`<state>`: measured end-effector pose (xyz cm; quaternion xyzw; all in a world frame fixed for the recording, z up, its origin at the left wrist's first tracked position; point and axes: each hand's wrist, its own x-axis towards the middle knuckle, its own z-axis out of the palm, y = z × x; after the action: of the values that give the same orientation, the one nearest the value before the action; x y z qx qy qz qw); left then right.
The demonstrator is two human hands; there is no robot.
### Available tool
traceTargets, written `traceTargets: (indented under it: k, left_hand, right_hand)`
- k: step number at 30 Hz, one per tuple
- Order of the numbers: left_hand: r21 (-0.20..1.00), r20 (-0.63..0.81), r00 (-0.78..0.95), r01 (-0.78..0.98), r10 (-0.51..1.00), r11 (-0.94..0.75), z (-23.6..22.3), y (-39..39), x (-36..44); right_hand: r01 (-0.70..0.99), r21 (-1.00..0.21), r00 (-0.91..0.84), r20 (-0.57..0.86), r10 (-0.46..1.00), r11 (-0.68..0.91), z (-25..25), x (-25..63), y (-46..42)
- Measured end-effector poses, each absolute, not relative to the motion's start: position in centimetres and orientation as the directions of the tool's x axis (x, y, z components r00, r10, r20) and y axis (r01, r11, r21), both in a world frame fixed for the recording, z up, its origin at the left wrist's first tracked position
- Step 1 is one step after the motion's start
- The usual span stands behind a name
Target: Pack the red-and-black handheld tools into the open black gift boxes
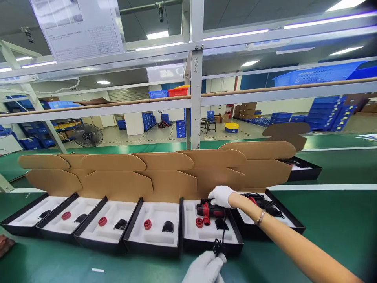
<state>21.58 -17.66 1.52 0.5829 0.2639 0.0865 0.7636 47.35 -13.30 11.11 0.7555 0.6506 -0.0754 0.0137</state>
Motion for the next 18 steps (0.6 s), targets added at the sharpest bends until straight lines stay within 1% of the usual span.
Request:
traceTargets:
  k: [3,6,9,10,11,12,13,15,16,18]
  left_hand:
    - [0.949,-0.304,0.801,0.209,0.515,0.236,4.0,-16.9,22.5]
    - [0.959,-0.281,0.819,0.218,0.501,0.181,6.4,-15.5,22.3]
    - [0.985,-0.170,0.851,0.165,0.497,0.055,9.0,-13.6,21.8]
    - [0.990,-0.117,0.853,0.143,0.509,-0.013,9.9,-12.8,21.8]
    - [0.983,-0.058,0.851,0.139,0.522,-0.117,10.9,-11.9,21.9]
    - [0.957,0.003,0.849,0.151,0.529,-0.248,11.9,-11.0,22.3]
    - [0.906,0.064,0.846,0.173,0.530,-0.386,12.9,-10.0,22.9]
    - [0.754,0.191,0.830,0.217,0.524,-0.620,14.4,-8.1,24.8]
    - [0.678,0.252,0.811,0.241,0.528,-0.694,14.8,-7.3,26.1]
    - [0.557,0.351,0.766,0.291,0.538,-0.778,14.9,-6.4,28.9]
  right_hand:
    - [0.969,-0.144,0.177,-0.161,0.971,-0.201,10.4,47.1,-12.1]
    - [0.927,-0.274,0.227,-0.127,0.965,-0.255,10.1,46.7,-12.4]
    - [0.859,-0.451,0.241,-0.057,0.969,-0.241,10.4,46.5,-14.3]
    - [0.829,-0.513,0.239,-0.034,0.970,-0.222,10.7,46.6,-15.1]
    - [0.795,-0.574,0.233,-0.012,0.972,-0.198,11.1,46.8,-16.0]
    - [0.756,-0.633,0.224,0.007,0.975,-0.169,11.5,47.0,-16.8]
    - [0.710,-0.690,0.215,0.025,0.976,-0.138,11.8,47.2,-17.4]
    - [0.601,-0.795,0.212,0.063,0.975,-0.079,12.1,47.1,-18.2]
    - [0.538,-0.841,0.226,0.084,0.970,-0.053,12.0,46.8,-18.2]
    - [0.403,-0.915,0.289,0.123,0.949,-0.004,11.1,45.6,-17.9]
